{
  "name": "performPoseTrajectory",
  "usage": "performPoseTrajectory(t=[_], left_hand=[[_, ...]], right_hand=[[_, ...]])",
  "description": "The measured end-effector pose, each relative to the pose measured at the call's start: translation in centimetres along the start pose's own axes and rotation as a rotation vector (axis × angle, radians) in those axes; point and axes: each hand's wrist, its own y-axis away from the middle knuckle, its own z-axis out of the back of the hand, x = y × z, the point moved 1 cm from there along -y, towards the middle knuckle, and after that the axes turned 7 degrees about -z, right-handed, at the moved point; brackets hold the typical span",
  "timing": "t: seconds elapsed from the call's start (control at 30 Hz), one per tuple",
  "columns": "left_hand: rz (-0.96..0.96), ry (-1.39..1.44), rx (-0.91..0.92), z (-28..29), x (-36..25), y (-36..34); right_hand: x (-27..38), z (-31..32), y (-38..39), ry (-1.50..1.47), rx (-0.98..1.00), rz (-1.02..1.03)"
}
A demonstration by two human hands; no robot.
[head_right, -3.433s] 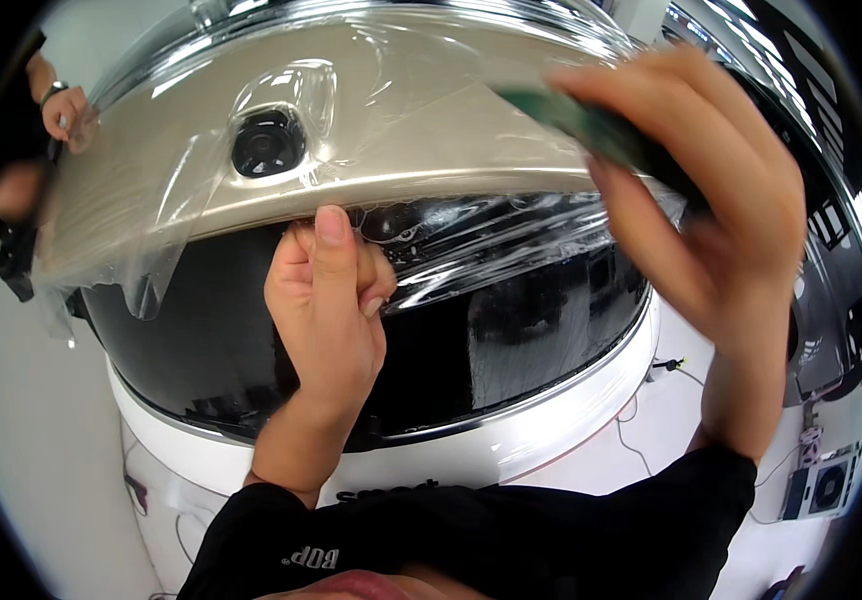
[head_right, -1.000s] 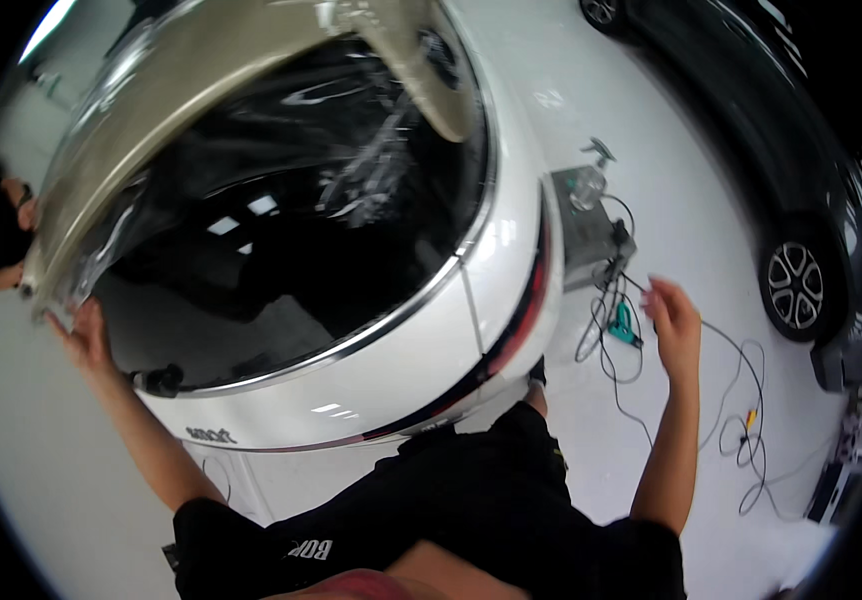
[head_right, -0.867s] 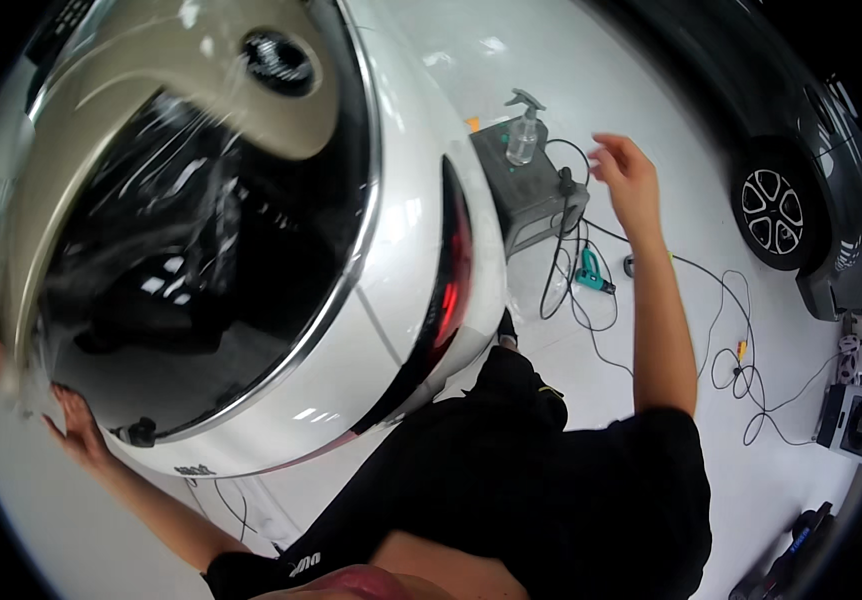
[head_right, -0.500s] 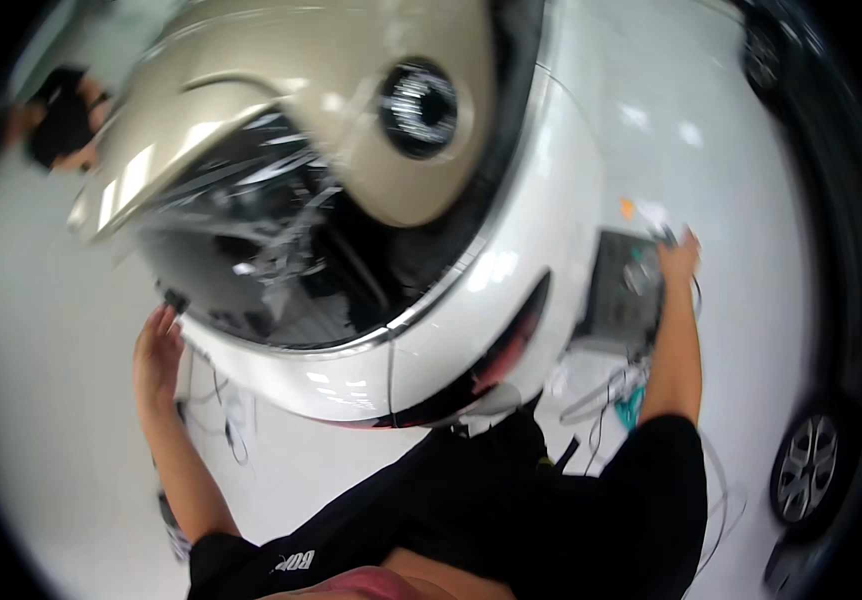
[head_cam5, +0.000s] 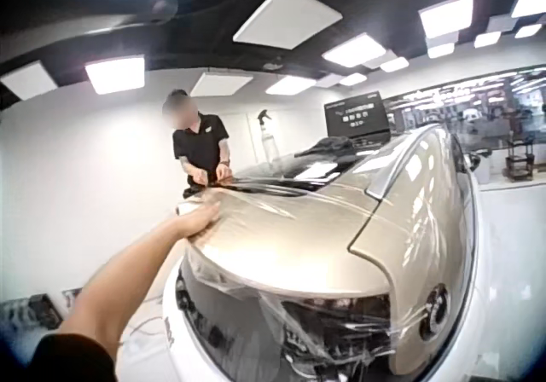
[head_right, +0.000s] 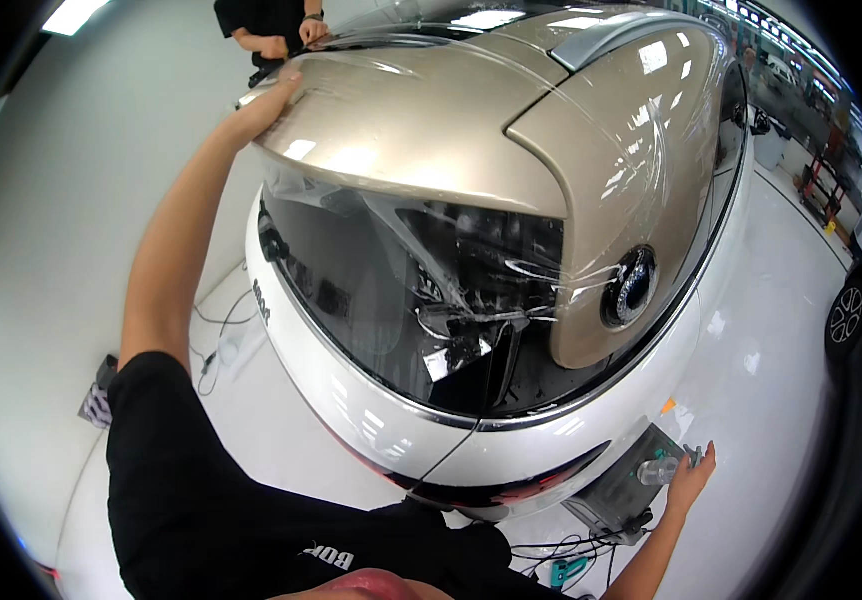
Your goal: The person applies a protective film to the rear spoiler of a white car. They use a spray bottle to wet the surface and a squeegee to smooth the film, removing air bubbles and excess liquid. The person also uses their hands to position the film and a knife to trim the edges.
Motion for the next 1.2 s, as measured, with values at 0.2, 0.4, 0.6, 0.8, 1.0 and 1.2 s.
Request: performPoseTrajectory(t=[0.2,0.4,0.6,0.8,1.0,1.2], left_hand=[[-0.212,-0.470,0.184,-0.3,0.7,-12.9],[-0.714,-0.245,0.339,-4.0,-5.5,-6.4],[-0.626,-0.463,0.221,-1.1,0.4,-0.8],[-0.726,-0.376,0.160,-2.0,0.0,-0.9],[-0.665,-0.387,0.084,-1.7,1.0,0.3],[-0.672,-0.372,0.065,-1.4,0.7,1.1]], right_hand=[[9.2,9.4,7.1,-0.199,-0.084,-0.129],[33.9,18.0,10.9,-0.443,-0.199,0.142],[65.7,13.2,4.8,-0.295,0.001,0.773],[80.7,2.2,-11.3,0.139,0.128,0.807],[86.4,-1.6,-12.6,0.344,0.179,0.837],[87.4,-2.0,-15.0,0.325,0.225,0.797]])
